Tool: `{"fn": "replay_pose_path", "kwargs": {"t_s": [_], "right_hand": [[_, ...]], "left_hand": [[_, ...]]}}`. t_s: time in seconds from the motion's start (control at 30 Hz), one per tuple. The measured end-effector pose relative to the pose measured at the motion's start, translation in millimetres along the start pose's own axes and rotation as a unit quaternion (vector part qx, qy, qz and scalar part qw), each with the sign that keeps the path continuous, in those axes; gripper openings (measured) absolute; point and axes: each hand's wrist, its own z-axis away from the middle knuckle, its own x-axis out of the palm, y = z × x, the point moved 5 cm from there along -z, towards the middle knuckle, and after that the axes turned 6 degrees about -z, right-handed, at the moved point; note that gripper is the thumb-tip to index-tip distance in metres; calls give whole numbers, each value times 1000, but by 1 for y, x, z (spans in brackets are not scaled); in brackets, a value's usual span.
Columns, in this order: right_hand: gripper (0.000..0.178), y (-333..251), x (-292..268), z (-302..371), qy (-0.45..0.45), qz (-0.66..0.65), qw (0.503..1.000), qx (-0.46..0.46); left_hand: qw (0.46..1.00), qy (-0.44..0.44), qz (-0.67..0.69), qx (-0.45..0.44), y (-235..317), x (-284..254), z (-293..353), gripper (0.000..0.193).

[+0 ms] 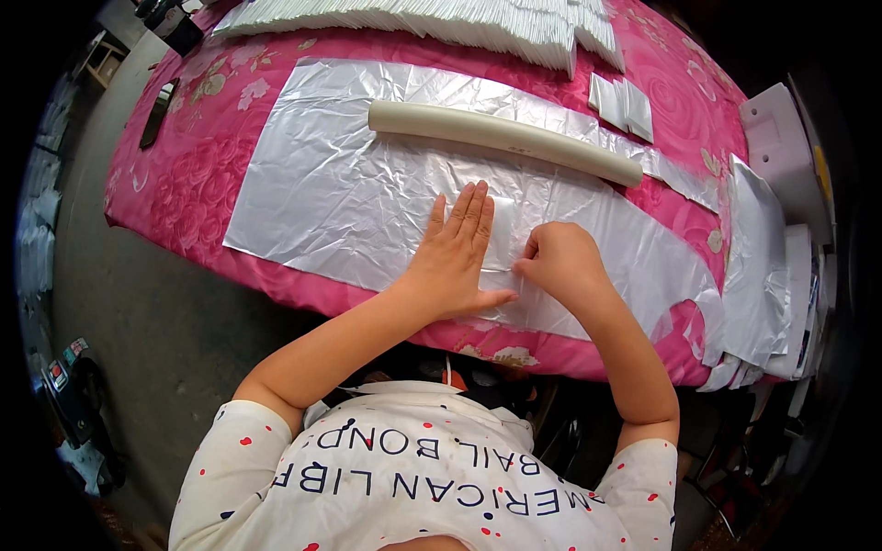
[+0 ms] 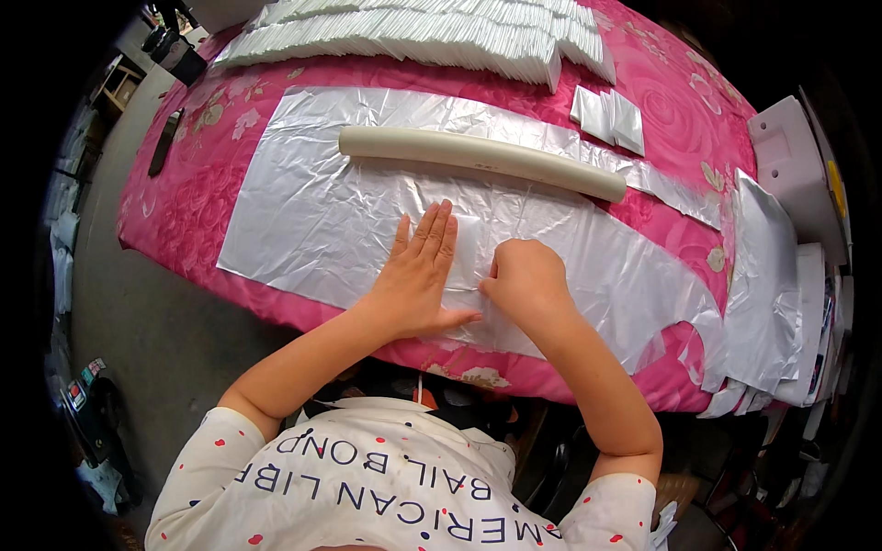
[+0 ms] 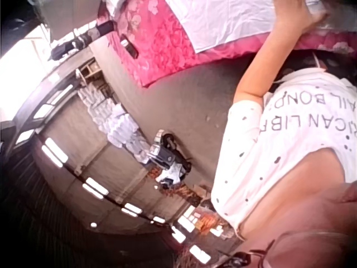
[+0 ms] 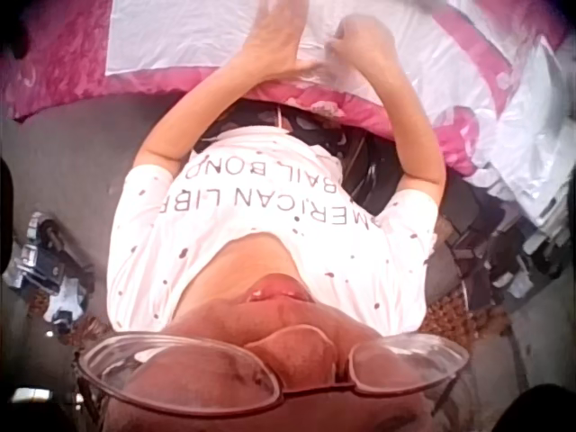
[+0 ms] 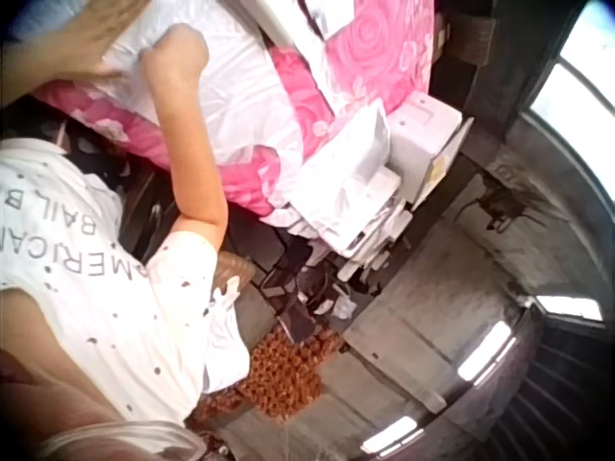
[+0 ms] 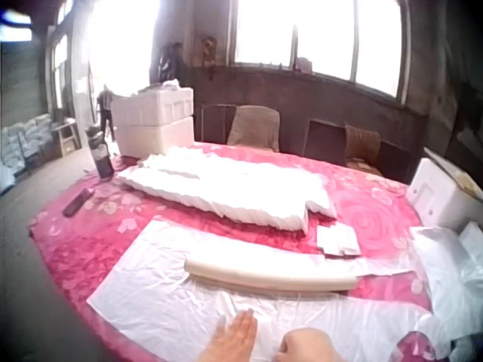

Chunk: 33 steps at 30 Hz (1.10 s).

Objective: The person wraps small white rectangular items in clear plastic film using a cylindrical rolling tool. They unroll the film, place an item, fold the film around it, and roll to seal, repeating the process on a pink floral table.

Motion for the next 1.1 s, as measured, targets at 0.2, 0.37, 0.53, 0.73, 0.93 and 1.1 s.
{"fn": "replay_pose_path", "kwargs": {"t_s": [0.2,0.37,0.53,0.73,0.93,1.1], "right_hand": [[38,-30,5,0,194,-17,964,-184],[55,-44,46,-24,228,-6,928,-293],[63,-95,101,2,145,-83,942,-291],[52,-133,141,58,47,-178,891,-414],[13,-85,92,54,72,-170,847,-498],[8,0,-21,6,224,-265,863,-366]], "left_hand": [[933,57,351,-48,-19,-42,48,64],[556,-281,751,-218,-32,-16,141,33],[536,-188,676,-470,-38,3,195,36],[688,-71,567,-447,-47,-14,179,23],[911,-294,211,-197,-18,-76,117,22],[969,-42,221,-106,-20,-85,103,37]]}}
